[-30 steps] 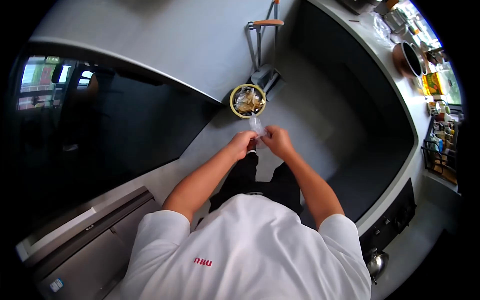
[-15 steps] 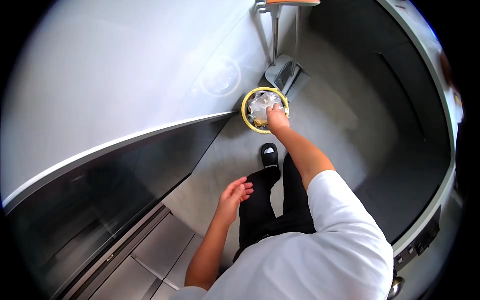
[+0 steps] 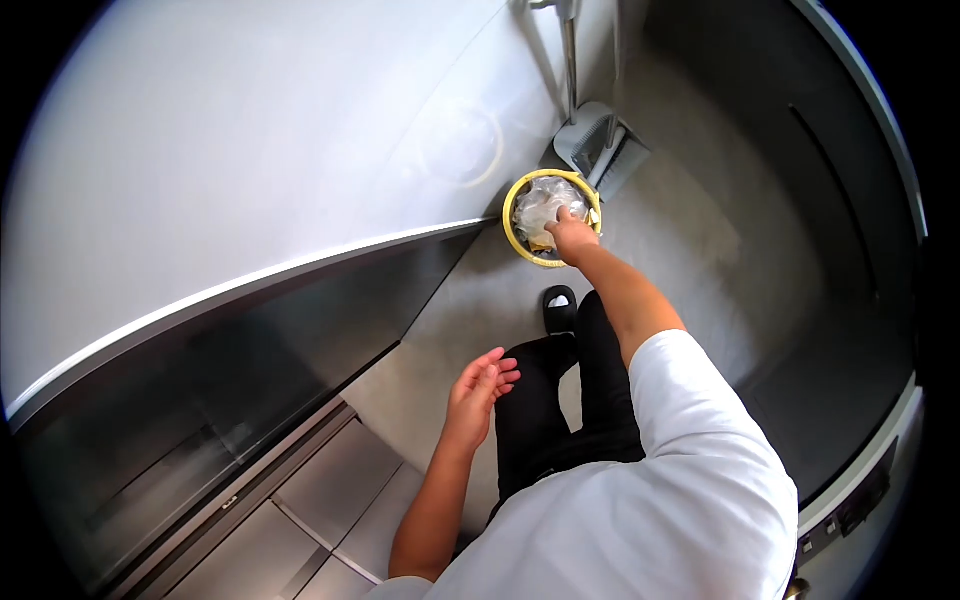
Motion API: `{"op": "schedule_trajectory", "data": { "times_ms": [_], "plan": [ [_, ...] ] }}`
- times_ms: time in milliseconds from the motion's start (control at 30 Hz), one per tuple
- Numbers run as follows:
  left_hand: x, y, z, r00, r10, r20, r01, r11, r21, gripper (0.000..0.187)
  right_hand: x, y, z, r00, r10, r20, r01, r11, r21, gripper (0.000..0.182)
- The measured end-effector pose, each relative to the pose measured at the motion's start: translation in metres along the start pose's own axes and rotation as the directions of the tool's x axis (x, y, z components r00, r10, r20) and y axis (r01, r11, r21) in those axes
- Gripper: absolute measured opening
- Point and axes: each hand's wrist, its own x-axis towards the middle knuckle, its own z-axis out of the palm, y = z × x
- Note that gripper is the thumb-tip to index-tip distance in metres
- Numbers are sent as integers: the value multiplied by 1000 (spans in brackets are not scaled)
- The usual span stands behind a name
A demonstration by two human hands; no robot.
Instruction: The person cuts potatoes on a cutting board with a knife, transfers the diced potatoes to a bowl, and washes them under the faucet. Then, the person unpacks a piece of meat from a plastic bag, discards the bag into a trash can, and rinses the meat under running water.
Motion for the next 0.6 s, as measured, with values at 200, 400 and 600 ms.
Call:
{"op": "schedule_trajectory", "data": {
  "times_ms": [200,400,600],
  "plan": [
    [-60,56,39,999,-8,52,2,993,120,45,-81,-13,-21,999,-9,-44,18,977,215,39],
    [-114,118,108,955,-93,282,8,957,290,50,-267,-17,-64,981,105,-162,-34,919,392,40],
    [-126,117,184,775,-229,589,-162,829,535,44,-532,6,-53,648,646,-404,-306,706,638,35]
  ]
}}
